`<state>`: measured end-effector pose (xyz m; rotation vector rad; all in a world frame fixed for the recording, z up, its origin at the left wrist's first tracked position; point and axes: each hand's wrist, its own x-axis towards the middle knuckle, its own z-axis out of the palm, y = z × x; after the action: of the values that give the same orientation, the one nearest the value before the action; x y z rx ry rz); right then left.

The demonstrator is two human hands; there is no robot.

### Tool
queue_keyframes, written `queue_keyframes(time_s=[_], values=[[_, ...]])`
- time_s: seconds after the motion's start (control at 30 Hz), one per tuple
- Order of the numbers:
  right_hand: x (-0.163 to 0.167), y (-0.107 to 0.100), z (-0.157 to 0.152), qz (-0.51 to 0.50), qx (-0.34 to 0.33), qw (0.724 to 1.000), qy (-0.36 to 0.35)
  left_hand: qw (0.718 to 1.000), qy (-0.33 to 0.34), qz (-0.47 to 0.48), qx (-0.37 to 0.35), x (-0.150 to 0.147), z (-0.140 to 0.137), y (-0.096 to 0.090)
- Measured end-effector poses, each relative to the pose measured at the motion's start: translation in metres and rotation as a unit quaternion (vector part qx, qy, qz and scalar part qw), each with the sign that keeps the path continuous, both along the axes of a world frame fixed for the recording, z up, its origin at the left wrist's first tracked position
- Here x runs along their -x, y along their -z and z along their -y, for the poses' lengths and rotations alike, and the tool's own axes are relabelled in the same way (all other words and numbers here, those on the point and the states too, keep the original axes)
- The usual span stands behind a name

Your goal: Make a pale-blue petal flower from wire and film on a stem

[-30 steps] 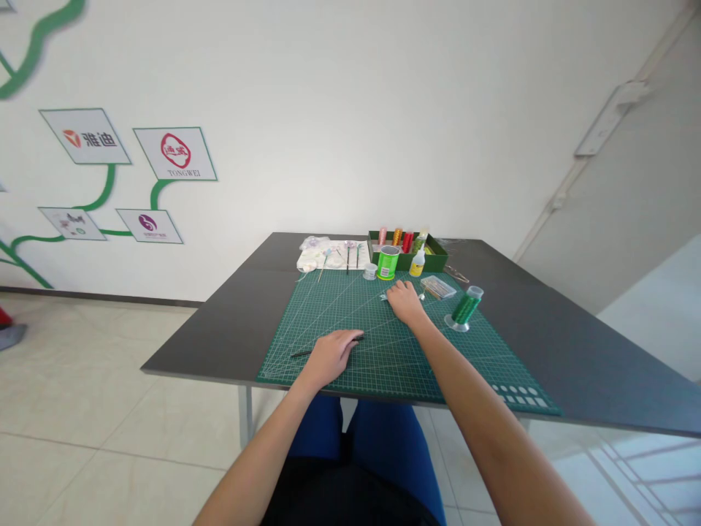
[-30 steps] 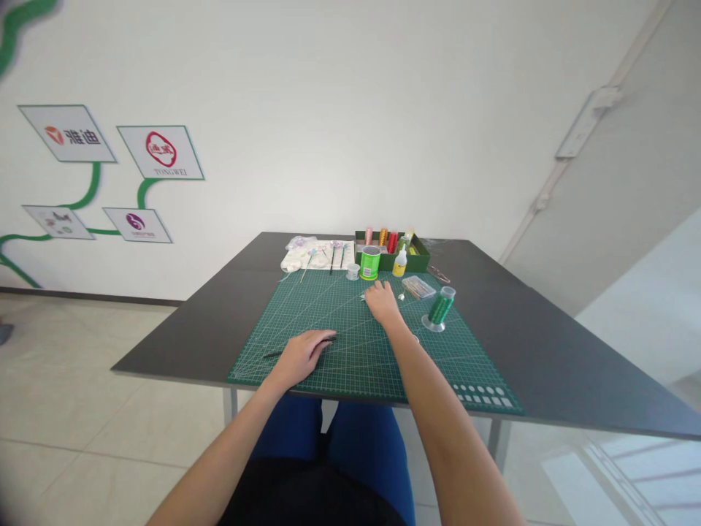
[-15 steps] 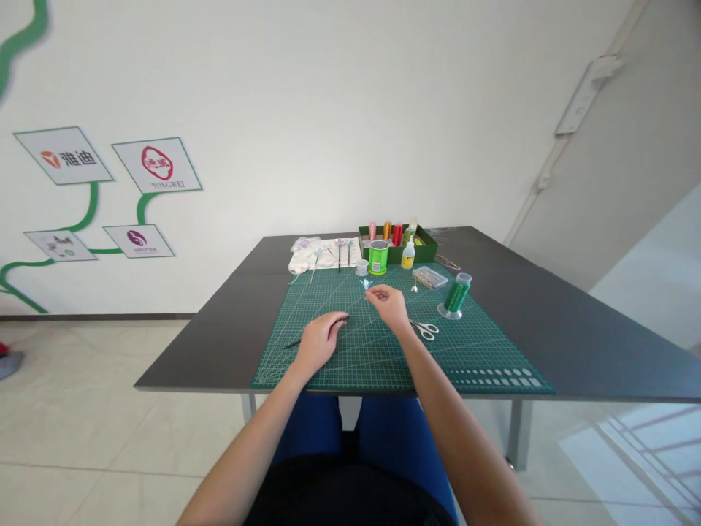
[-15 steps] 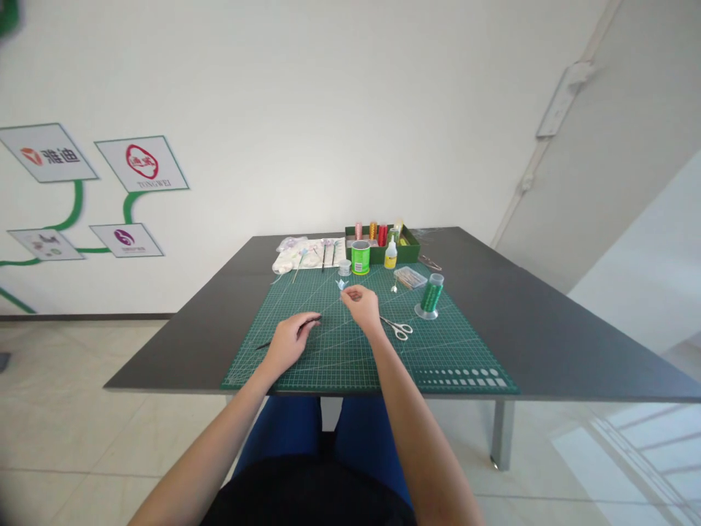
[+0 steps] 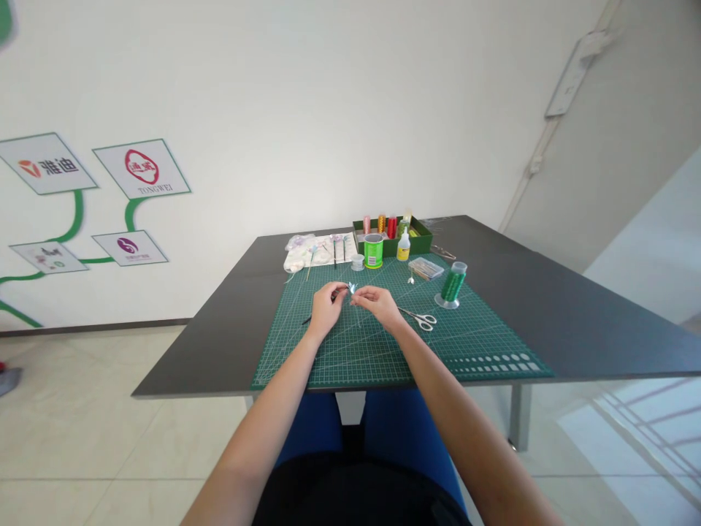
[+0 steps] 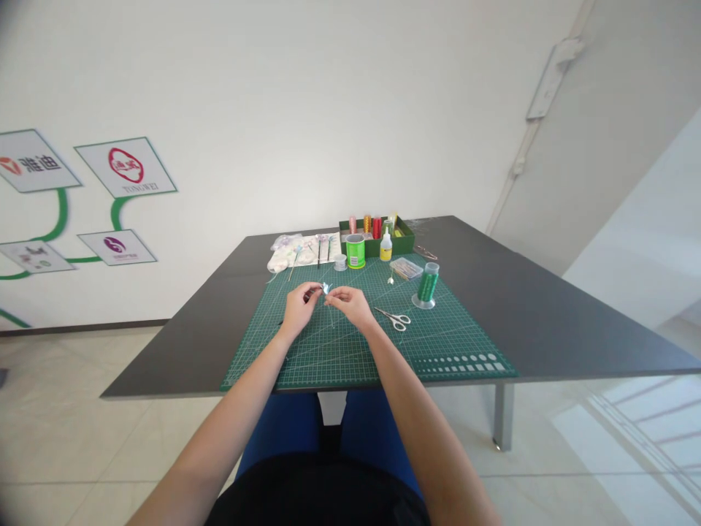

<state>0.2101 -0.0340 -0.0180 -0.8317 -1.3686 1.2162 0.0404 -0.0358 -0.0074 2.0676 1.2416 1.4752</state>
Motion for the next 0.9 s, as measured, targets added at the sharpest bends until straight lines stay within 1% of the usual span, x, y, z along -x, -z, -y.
queue_keyframes(time_s=[0.1,0.17,0.3,0.4,0.53,0.63,0.73,0.83,0.9], values=[[0.001,0.001,0.0,-0.003,0.011,1.0,-0.012,1.0,0.02,0.009,0.01,0.0,0.003,0.004],[0.001,0.002,0.0,-0.007,0.015,1.0,-0.012,0.999,0.036,0.027,0.029,0.0,0.003,0.005],[0.003,0.003,-0.001,0.0,-0.011,1.0,0.013,0.994,0.077,0.052,0.065,-0.004,0.007,0.005],[0.004,0.002,0.0,-0.003,-0.014,1.0,0.021,0.993,0.089,0.05,0.059,-0.007,0.011,0.003],[0.004,0.0,0.003,-0.028,0.011,1.0,-0.007,0.992,0.103,0.055,0.046,-0.009,0.015,0.001],[0.004,-0.001,0.003,-0.026,0.013,1.0,-0.01,0.994,0.086,0.052,0.035,-0.008,0.014,0.002],[0.003,0.0,0.001,-0.026,-0.001,1.0,0.015,0.998,0.04,0.035,0.013,-0.006,0.014,0.001],[0.001,0.001,-0.001,-0.023,-0.031,0.998,0.051,0.999,-0.015,0.02,-0.036,-0.003,0.016,-0.002],[0.001,0.001,-0.001,-0.012,-0.046,0.997,0.068,0.997,-0.033,0.01,-0.071,-0.001,0.019,-0.005]])
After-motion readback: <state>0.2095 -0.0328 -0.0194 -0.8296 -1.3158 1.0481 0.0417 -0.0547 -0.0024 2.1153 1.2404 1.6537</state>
